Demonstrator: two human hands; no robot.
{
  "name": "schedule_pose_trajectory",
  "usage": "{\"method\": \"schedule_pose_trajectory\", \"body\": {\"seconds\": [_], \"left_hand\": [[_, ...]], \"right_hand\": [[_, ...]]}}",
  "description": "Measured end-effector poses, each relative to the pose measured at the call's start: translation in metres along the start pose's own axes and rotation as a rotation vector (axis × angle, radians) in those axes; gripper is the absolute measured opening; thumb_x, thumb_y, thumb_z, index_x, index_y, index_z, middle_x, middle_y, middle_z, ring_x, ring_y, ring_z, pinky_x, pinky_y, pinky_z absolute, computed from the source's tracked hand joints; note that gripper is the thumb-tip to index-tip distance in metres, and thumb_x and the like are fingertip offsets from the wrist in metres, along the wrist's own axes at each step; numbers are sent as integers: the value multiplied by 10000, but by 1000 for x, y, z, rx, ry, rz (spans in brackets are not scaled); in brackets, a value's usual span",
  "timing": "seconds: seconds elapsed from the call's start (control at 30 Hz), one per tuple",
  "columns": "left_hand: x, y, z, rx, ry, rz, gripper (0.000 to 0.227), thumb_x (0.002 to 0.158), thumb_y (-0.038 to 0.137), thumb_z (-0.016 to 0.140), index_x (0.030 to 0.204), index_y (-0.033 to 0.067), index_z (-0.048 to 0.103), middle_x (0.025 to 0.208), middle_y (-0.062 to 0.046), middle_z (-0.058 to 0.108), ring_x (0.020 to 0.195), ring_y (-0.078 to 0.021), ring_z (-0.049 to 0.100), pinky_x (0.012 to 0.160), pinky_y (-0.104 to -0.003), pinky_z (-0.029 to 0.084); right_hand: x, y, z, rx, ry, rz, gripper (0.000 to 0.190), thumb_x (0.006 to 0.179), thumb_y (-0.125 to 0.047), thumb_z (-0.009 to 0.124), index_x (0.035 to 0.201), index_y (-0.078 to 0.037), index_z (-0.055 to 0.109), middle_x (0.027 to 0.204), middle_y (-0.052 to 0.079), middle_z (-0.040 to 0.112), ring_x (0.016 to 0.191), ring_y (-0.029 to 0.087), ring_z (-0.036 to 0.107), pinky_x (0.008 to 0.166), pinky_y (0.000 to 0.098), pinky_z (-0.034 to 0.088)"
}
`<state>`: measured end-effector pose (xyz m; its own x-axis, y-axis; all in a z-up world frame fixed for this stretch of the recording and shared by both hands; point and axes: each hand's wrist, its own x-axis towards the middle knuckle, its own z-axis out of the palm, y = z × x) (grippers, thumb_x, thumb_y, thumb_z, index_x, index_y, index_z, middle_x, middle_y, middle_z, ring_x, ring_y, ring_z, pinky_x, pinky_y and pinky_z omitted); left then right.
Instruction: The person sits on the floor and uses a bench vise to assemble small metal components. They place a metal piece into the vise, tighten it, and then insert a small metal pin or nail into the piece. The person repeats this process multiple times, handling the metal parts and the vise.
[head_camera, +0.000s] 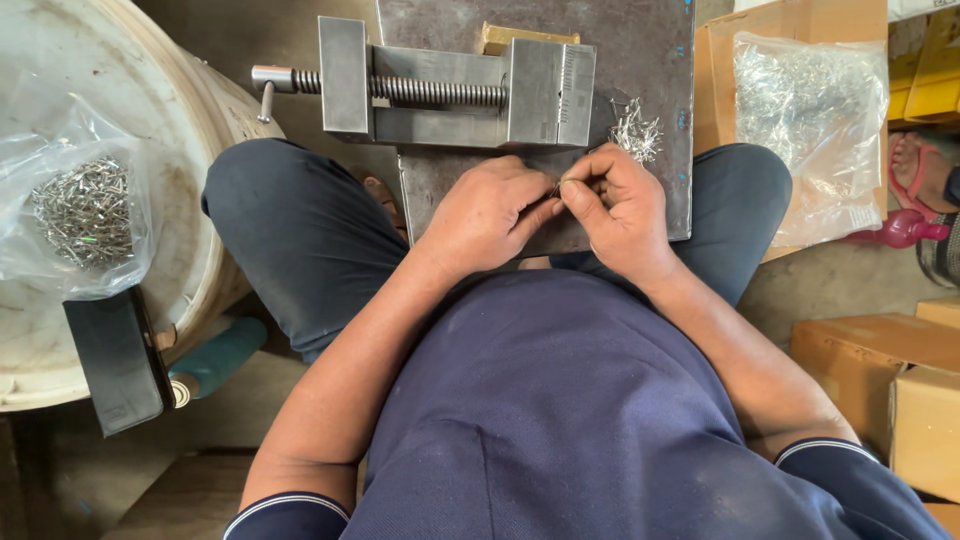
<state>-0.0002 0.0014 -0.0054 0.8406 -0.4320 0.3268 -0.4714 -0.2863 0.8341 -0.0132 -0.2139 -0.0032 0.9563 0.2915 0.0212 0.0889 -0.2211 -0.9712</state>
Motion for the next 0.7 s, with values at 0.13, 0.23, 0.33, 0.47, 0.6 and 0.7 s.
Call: {"method": "schedule_pose_trajectory", "body": {"seconds": [0.13,0.23,0.33,0.47,0.6,0.7], "left_hand": [[-1,-4,2,-20,16,17,191,955,183,715,845,39,651,803,-129,665,805,-356,626,727,-481,490],[-1,-4,3,-19,10,33,165,945,175,713,854,45,668,797,-122,674,788,-354,618,716,-479,486],[0,-4,2,-12,8,67,137,923,159,705,872,37,669,798,-127,667,798,-351,623,717,-475,487],[0,-3,2,14,-5,48,172,914,166,713,826,32,651,776,-132,661,785,-359,618,713,-478,486],[2,-1,-1,12,-7,35,187,933,178,703,824,34,652,770,-133,660,784,-354,622,717,-474,489],[1,-1,-2,-16,-13,20,181,940,191,692,845,38,666,768,-126,667,779,-344,630,709,-465,493]], "right_hand": [[-4,-4,-3,-10,-41,-3,79,1082,-61,652,1079,3,605,1017,22,589,889,70,612,758,227,504],[-4,-12,-9,-184,-44,-76,84,1043,-67,694,1055,-8,636,991,38,635,856,92,634,748,237,520],[0,-20,-11,-285,-63,-123,116,985,-68,727,1059,-4,664,972,67,656,819,116,636,727,251,524],[3,-25,-10,-365,-58,-133,97,969,-66,744,1023,-7,690,948,87,676,773,145,652,667,260,524],[6,-33,-8,-420,-31,-172,73,968,-53,735,1010,-9,696,959,95,694,782,161,666,670,271,527],[5,-38,-5,-440,-2,-196,67,962,-45,739,994,-16,689,942,94,689,770,170,654,674,284,520]]}}
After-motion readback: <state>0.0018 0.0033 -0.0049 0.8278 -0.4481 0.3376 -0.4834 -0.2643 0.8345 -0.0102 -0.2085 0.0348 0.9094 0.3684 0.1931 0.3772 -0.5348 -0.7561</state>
